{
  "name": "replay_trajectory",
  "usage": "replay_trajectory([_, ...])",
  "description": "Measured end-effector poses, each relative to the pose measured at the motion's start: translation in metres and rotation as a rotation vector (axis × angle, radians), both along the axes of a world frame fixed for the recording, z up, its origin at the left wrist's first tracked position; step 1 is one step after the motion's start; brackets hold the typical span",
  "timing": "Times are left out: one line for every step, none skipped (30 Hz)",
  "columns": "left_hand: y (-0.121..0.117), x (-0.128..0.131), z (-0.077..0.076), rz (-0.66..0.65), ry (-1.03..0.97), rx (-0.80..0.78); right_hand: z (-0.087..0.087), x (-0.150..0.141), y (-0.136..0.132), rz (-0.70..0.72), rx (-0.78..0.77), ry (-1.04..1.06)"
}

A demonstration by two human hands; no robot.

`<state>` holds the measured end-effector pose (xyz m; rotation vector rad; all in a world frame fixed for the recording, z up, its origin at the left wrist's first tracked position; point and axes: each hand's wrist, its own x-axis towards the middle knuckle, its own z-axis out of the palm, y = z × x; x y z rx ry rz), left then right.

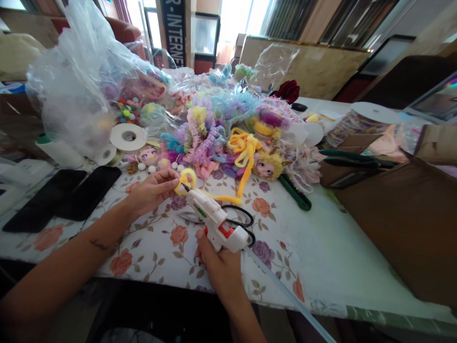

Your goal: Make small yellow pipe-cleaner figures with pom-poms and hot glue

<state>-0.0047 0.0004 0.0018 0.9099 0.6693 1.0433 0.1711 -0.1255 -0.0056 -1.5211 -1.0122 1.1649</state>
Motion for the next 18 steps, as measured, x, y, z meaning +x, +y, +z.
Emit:
replay_trajectory([-0.0001, 0.0002, 0.0002, -0.001, -0.001, -0.003, 0.0001, -0.0001, 0.0, -0.001, -0.002, 0.002])
replay_trajectory([-0.0001, 0.0004, 0.0004, -0.001, -0.001, -0.005, 0.0, -0.0001, -0.0001, -0.002, -0.005, 0.001])
replay_trajectory([-0.0002, 0.0004, 0.0006, 0.001, 0.0, -0.005, -0.0002, 0.0, -0.0002, 0.0, -0.006, -0.002])
replay_trajectory([-0.0001, 0.0004, 0.0007, 0.002, 0.003, -0.003, -0.0005, 0.0001, -0.0002, 0.002, -0.005, -0.005])
replay_trajectory([-0.0001, 0.0003, 0.0008, 0.002, 0.005, -0.001, -0.0008, 0.0003, -0.0003, 0.007, -0.002, -0.009])
replay_trajectory([-0.0001, 0.0002, 0.0009, 0.002, 0.006, 0.002, -0.0011, 0.0004, -0.0004, 0.011, 0.002, -0.011])
replay_trajectory([0.0, 0.0001, 0.0011, 0.001, 0.006, 0.003, -0.0014, 0.0006, -0.0004, 0.015, 0.005, -0.012])
replay_trajectory([0.0001, 0.0, 0.0012, -0.001, 0.003, 0.003, -0.0016, 0.0007, -0.0004, 0.018, 0.006, -0.011])
replay_trajectory([0.0001, 0.0, 0.0015, 0.001, -0.001, 0.003, -0.0018, 0.0007, -0.0004, 0.019, 0.005, -0.009])
replay_trajectory([0.0001, 0.0001, 0.0017, 0.002, -0.008, 0.003, -0.0019, 0.0006, -0.0003, 0.019, 0.003, -0.005])
replay_trajectory([0.0, 0.0001, 0.0021, 0.004, -0.014, 0.002, -0.0019, 0.0005, -0.0003, 0.019, 0.0, -0.003])
replay_trajectory([0.0, 0.0002, 0.0024, 0.005, -0.02, 0.002, -0.002, 0.0003, -0.0003, 0.018, -0.002, -0.001])
replay_trajectory([-0.0001, 0.0002, 0.0027, 0.007, -0.025, 0.002, -0.002, 0.0001, -0.0002, 0.018, -0.002, 0.002])
replay_trajectory([-0.0002, 0.0003, 0.0031, 0.008, -0.026, 0.003, -0.0021, 0.0, -0.0002, 0.019, 0.0, 0.006])
replay_trajectory([-0.0003, 0.0003, 0.0033, 0.008, -0.025, 0.005, -0.0022, -0.0001, -0.0002, 0.019, 0.002, 0.009])
replay_trajectory([-0.0004, 0.0004, 0.0035, 0.006, -0.02, 0.005, -0.0024, -0.0002, -0.0002, 0.017, 0.002, 0.011])
replay_trajectory([-0.0005, 0.0004, 0.0036, 0.005, -0.014, 0.005, -0.0026, -0.0002, -0.0002, 0.015, 0.002, 0.011])
replay_trajectory([-0.0006, 0.0005, 0.0036, 0.004, -0.007, 0.003, -0.0028, -0.0001, -0.0002, 0.012, 0.003, 0.009])
